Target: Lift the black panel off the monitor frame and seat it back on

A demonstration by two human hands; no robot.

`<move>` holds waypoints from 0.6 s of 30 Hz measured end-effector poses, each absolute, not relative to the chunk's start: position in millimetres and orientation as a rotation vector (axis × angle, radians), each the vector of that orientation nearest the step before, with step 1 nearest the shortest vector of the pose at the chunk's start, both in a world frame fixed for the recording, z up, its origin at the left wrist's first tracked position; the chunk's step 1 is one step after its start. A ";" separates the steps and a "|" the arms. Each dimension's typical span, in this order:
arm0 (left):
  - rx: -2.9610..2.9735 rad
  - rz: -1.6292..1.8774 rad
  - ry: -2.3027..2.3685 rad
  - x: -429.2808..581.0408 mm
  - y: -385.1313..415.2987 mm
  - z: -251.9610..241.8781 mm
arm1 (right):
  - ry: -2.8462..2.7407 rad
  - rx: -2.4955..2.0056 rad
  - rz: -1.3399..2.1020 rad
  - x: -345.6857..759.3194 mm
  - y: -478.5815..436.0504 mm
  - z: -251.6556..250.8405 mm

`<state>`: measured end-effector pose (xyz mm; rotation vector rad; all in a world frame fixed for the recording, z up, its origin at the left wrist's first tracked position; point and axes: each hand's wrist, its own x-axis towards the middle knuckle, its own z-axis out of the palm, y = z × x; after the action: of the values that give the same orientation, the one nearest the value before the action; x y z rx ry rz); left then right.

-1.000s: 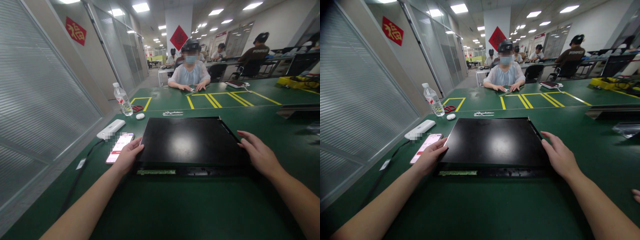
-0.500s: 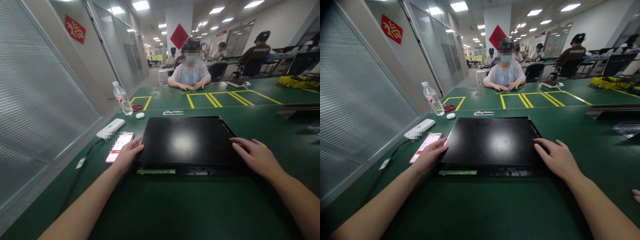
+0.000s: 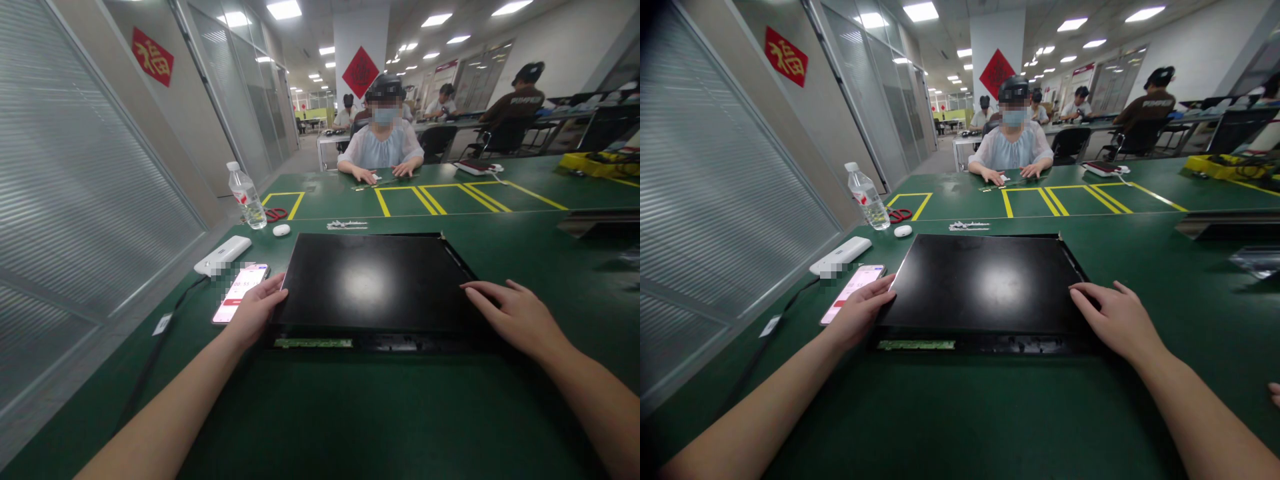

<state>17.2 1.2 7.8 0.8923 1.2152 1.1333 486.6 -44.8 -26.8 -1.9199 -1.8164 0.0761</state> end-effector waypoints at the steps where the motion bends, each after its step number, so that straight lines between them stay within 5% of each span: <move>1: 0.885 1.136 1.218 17.1 1.2 7.7 | -1.819 -1.920 0.079 486.7 -44.6 -26.8; 18: 0.909 1.149 1.172 15.0 -1.3 5.6 | -1.762 -2.011 0.153 484.4 -44.8 -19.4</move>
<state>15.0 -1.3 5.6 0.9094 1.1723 1.1494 484.4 -44.8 -19.4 -2.0109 -1.7622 0.1534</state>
